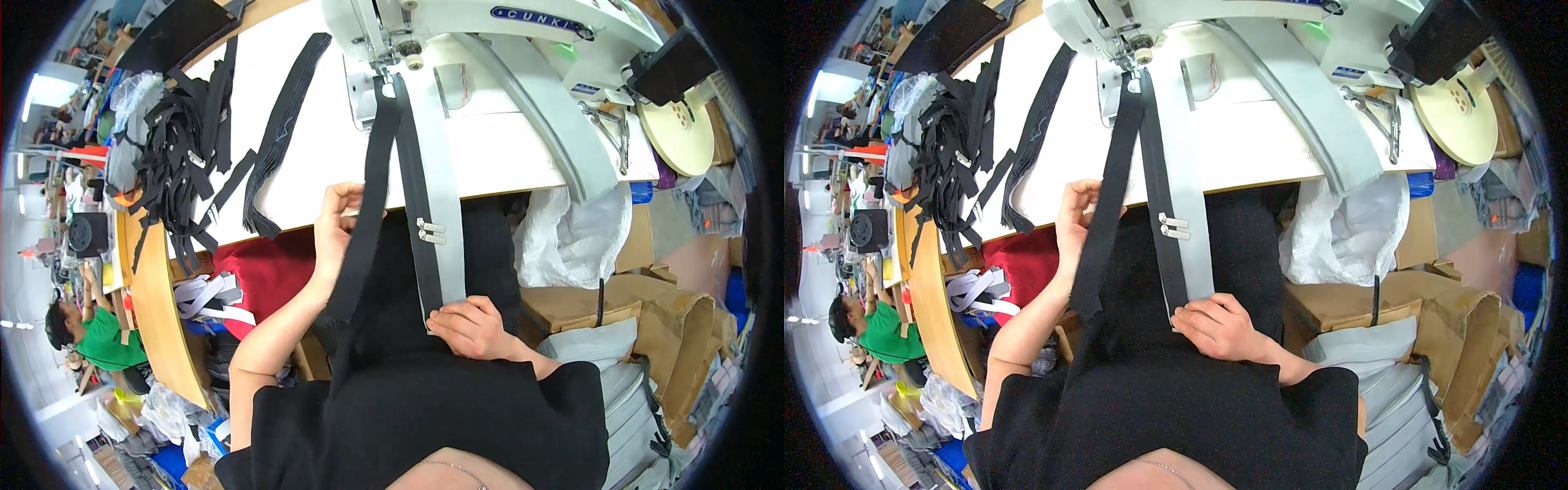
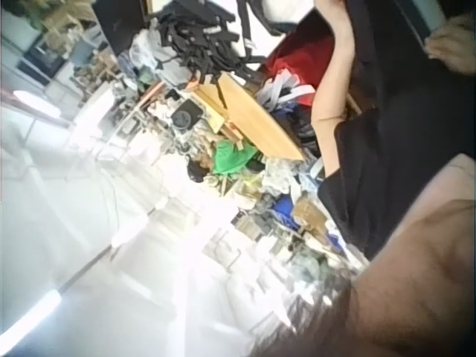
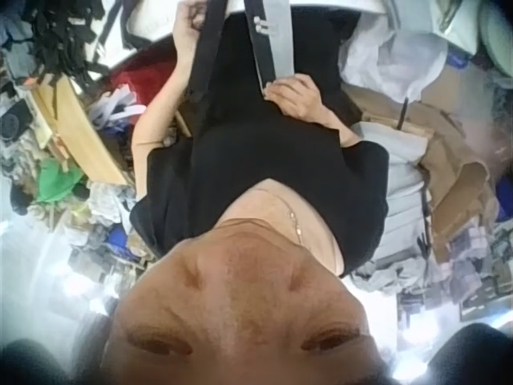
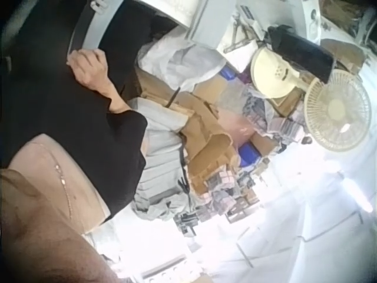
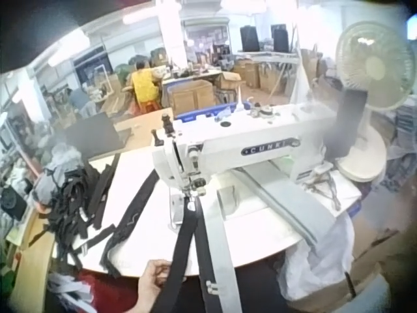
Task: Sewing zippers onto strips of fabric using an industrial sewing machine.
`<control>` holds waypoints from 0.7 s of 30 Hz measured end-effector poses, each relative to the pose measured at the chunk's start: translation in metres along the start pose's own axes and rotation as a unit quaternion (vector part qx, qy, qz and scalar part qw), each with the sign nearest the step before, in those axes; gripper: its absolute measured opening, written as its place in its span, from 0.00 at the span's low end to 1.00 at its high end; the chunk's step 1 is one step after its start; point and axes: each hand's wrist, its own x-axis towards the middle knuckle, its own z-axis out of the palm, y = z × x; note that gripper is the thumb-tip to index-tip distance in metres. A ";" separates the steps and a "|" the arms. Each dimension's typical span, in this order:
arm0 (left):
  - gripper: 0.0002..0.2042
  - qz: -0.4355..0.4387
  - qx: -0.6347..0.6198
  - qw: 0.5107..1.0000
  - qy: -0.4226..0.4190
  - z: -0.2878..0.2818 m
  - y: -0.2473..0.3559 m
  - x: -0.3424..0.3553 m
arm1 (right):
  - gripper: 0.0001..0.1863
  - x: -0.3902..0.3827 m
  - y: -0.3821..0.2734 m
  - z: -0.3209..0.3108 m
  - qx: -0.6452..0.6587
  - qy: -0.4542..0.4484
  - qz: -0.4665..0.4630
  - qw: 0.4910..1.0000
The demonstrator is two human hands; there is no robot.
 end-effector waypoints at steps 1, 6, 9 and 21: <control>0.20 0.050 0.033 0.998 -0.025 -0.004 -0.003 0.008 | 0.09 0.001 0.001 0.001 0.004 0.001 -0.004 1.000; 0.21 0.188 0.060 0.980 0.012 0.009 -0.019 0.073 | 0.09 0.000 0.003 0.001 0.011 -0.003 -0.002 1.000; 0.22 0.217 0.166 0.960 0.055 0.011 -0.014 0.107 | 0.10 0.000 0.003 0.000 0.009 0.001 -0.001 1.000; 0.05 0.223 0.192 0.953 0.073 0.021 -0.012 0.133 | 0.11 -0.003 0.010 0.001 0.029 -0.004 -0.003 1.000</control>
